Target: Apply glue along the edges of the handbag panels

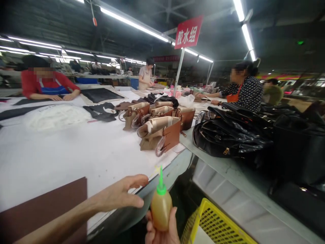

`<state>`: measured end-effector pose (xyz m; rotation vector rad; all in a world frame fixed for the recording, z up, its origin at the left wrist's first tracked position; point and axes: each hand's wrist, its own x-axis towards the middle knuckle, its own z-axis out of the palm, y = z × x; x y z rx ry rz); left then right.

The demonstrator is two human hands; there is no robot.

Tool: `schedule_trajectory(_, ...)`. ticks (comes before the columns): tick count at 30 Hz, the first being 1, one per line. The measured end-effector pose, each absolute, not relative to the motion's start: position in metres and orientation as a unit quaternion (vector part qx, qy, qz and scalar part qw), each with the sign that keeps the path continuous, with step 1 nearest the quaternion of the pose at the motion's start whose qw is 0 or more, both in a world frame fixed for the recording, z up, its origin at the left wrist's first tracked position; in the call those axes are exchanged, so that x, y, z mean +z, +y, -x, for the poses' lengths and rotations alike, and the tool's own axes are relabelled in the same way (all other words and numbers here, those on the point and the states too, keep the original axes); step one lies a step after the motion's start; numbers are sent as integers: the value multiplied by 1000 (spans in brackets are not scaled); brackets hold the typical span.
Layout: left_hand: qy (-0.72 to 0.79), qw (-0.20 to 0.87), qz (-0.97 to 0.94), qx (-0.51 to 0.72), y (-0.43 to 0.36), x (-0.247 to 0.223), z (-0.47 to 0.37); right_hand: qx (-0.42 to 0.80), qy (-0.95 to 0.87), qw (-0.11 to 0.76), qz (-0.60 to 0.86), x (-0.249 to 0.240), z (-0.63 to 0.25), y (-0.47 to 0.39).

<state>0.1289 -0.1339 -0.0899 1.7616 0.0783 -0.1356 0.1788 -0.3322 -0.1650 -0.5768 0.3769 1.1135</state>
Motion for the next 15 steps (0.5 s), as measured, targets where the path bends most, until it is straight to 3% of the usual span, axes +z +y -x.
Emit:
schedule_trajectory(8,155,721,-674,31,-144,-94,-63,650,156,719,193,-160,-145,-270)
schedule_trajectory(12,225,764,-602,53,-142,-92,-37,710,86,656,239,-166,-129,-246)
schedule_trajectory(15,249,768,-584,84,-140,-87,-20,655,7,676,338,-159,-116,-238)
